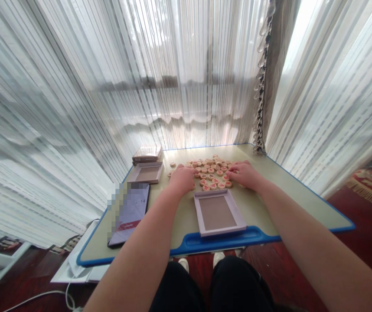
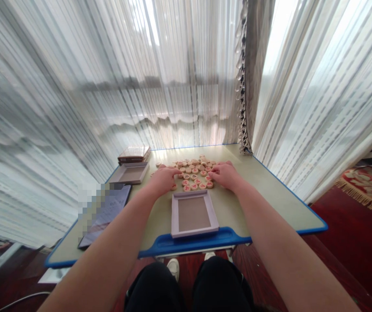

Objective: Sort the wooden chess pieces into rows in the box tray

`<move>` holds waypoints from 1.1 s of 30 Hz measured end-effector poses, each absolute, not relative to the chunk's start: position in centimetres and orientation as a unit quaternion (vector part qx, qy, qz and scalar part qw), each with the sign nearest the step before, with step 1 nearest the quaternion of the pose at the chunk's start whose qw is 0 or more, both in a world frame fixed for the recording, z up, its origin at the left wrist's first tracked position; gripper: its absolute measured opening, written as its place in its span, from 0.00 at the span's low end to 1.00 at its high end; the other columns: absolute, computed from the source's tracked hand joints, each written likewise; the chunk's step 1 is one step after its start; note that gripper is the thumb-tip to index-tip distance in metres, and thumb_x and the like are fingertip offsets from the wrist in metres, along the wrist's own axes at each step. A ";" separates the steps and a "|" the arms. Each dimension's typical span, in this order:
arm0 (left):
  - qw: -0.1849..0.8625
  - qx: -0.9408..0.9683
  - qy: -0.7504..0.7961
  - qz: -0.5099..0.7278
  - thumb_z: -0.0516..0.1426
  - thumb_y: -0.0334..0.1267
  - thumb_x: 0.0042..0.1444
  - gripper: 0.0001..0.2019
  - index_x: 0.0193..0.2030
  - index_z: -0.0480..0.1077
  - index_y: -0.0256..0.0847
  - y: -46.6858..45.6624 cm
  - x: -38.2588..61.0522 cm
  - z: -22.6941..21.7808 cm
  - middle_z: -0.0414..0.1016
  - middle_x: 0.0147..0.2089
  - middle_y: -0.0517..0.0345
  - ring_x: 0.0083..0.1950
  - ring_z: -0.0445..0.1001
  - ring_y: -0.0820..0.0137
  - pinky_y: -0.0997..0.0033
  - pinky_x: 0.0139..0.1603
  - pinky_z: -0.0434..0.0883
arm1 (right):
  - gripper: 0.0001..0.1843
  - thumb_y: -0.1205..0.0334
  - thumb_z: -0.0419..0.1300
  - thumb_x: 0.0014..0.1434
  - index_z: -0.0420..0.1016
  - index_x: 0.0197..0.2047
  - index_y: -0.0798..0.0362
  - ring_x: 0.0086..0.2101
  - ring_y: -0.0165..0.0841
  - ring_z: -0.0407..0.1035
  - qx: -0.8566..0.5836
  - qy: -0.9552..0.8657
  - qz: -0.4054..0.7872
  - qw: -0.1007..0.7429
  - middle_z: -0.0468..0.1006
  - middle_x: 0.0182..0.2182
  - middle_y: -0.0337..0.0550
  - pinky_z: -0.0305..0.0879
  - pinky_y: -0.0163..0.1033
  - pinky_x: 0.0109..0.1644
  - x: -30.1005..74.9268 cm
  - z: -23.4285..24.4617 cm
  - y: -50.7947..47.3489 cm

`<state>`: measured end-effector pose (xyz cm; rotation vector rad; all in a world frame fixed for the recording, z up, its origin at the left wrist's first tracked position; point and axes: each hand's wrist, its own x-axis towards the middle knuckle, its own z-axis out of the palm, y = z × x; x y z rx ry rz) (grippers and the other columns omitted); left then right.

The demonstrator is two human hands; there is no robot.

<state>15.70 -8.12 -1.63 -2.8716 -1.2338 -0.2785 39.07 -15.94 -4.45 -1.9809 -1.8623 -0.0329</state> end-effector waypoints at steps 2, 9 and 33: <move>0.001 -0.917 -0.390 -0.084 0.55 0.28 0.44 0.22 0.47 0.74 0.52 -8.2 15.6 -1.6 0.75 0.50 0.62 0.49 0.65 0.61 0.66 0.48 0.67 | 0.16 0.54 0.52 0.57 0.79 0.32 0.51 0.41 0.36 0.69 -0.714 -0.667 -0.018 0.211 0.79 0.36 0.44 0.52 0.42 0.51 39.0 -4.4 -15.9; 0.029 -0.916 -0.385 -0.113 0.51 0.36 0.52 0.13 0.39 0.77 0.46 -8.3 15.5 -1.5 0.78 0.40 0.57 0.46 0.67 0.59 0.63 0.43 0.67 | 0.18 0.52 0.51 0.57 0.80 0.32 0.51 0.39 0.37 0.68 -0.714 -0.668 -0.025 0.206 0.78 0.36 0.44 0.53 0.41 0.50 39.1 -4.6 -15.9; 0.005 -0.915 -0.379 -0.140 0.47 0.39 0.59 0.15 0.46 0.72 0.44 -7.9 16.4 -2.2 0.76 0.38 0.51 0.46 0.71 0.62 0.66 0.45 0.68 | 0.13 0.58 0.54 0.57 0.80 0.33 0.53 0.38 0.36 0.67 -0.693 -0.666 -0.055 0.272 0.78 0.34 0.45 0.57 0.39 0.47 38.2 -4.6 -16.0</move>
